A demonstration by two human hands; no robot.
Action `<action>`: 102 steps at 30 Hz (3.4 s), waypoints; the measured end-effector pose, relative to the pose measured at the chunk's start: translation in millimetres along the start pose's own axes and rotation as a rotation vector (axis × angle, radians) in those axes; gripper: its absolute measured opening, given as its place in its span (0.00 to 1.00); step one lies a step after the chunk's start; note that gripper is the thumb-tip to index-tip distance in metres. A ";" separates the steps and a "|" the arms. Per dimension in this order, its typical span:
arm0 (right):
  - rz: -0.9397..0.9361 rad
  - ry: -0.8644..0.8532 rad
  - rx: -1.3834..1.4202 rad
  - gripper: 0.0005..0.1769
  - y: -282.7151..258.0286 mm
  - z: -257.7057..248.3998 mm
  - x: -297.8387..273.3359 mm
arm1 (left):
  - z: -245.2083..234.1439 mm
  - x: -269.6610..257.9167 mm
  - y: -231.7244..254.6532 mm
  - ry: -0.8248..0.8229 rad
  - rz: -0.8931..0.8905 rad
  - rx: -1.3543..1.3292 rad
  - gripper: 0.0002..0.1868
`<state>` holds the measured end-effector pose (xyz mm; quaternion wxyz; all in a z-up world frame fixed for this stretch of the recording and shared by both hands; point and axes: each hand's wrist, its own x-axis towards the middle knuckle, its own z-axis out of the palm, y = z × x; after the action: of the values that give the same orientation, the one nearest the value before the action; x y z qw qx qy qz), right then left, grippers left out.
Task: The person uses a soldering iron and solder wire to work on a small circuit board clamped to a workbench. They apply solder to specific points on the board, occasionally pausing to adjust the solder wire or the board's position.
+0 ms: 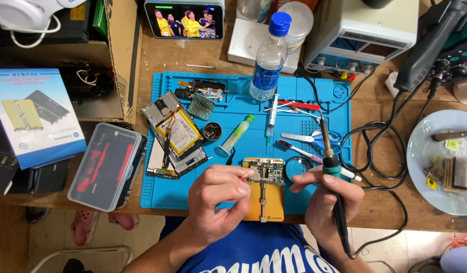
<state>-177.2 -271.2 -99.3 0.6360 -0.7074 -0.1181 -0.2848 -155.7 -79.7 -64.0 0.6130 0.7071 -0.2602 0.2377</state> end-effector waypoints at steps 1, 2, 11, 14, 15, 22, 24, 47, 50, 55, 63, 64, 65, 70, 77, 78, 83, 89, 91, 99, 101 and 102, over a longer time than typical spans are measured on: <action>-0.033 -0.020 0.020 0.13 -3.4 3.8 2.9 | -0.7 -0.4 1.1 -0.003 -0.005 0.017 0.18; -0.066 -0.041 0.039 0.11 -7.0 7.3 5.9 | -1.2 -0.6 2.4 -0.006 -0.010 0.033 0.20; 0.117 -0.105 0.123 0.16 -24.2 17.3 22.0 | -3.0 -1.4 12.0 -0.084 0.077 0.001 0.20; 0.204 -0.141 0.341 0.20 -22.5 17.1 21.8 | -5.4 -1.8 9.9 -0.156 0.140 0.073 0.17; 0.205 -0.140 0.341 0.20 -22.8 17.2 21.7 | -5.6 -1.7 9.1 -0.157 0.139 0.073 0.17; 0.249 -0.166 0.380 0.19 -28.0 21.8 27.9 | -2.5 2.7 10.9 -0.232 0.181 0.169 0.18; 0.247 -0.161 0.330 0.19 -26.7 22.4 29.1 | -1.0 2.4 8.8 -0.233 0.199 0.178 0.17; 0.089 -0.076 0.054 0.21 -21.4 12.9 21.4 | 5.1 10.7 -3.8 -0.237 0.210 0.497 0.05; 0.074 -0.036 -0.017 0.22 -11.4 -1.8 17.9 | 4.0 12.4 -5.8 -0.246 0.203 0.487 0.05; 0.001 -0.019 0.006 0.24 1.3 -17.6 14.3 | 7.3 19.5 -12.0 -0.238 0.249 0.567 0.03; 0.057 -0.006 -0.018 0.38 16.0 -31.6 -6.0 | 14.0 22.7 -19.0 -0.311 0.201 0.651 0.04; 0.119 -0.013 0.032 0.40 17.4 -33.7 -7.4 | 14.4 23.5 -18.3 -0.318 0.198 0.659 0.05; 0.178 -0.019 0.082 0.42 19.0 -35.6 -8.4 | 14.6 24.6 -18.2 -0.324 0.196 0.666 0.05; 0.161 0.059 0.038 0.22 16.8 -31.2 -0.2 | 9.9 20.3 -18.3 -0.347 0.141 0.632 0.10; -0.069 0.065 -0.055 0.13 19.3 -43.2 0.2 | 9.8 18.9 -20.0 -0.424 0.117 0.733 0.11; -0.058 0.067 -0.064 0.13 20.0 -47.9 -3.8 | 10.7 19.9 -19.5 -0.432 0.110 0.723 0.11; 0.001 -0.026 -0.058 0.12 13.8 -58.3 -15.9 | 14.7 22.3 -19.3 -0.505 0.097 0.775 0.07; 0.043 0.048 -0.046 0.12 14.7 -52.8 -23.7 | 15.8 23.5 -15.9 -0.514 0.089 0.777 0.09; 0.039 0.050 -0.043 0.12 17.5 -53.5 -25.8 | 16.5 22.3 -15.7 -0.503 0.085 0.790 0.09; 0.056 0.012 -0.053 0.11 14.9 -51.5 -24.7 | 14.6 15.1 -18.7 -0.466 0.061 0.777 0.08; 0.048 0.013 -0.066 0.11 14.9 -50.2 -23.9 | 14.8 14.3 -19.0 -0.472 0.084 0.802 0.07; 0.047 0.011 -0.067 0.11 15.4 -50.7 -24.4 | 14.9 14.2 -19.1 -0.470 0.084 0.801 0.07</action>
<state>-201.6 -318.0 -124.2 0.6191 -0.7293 -0.0886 -0.2774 -132.1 -93.4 -71.0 0.2060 0.9118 -0.3079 0.1774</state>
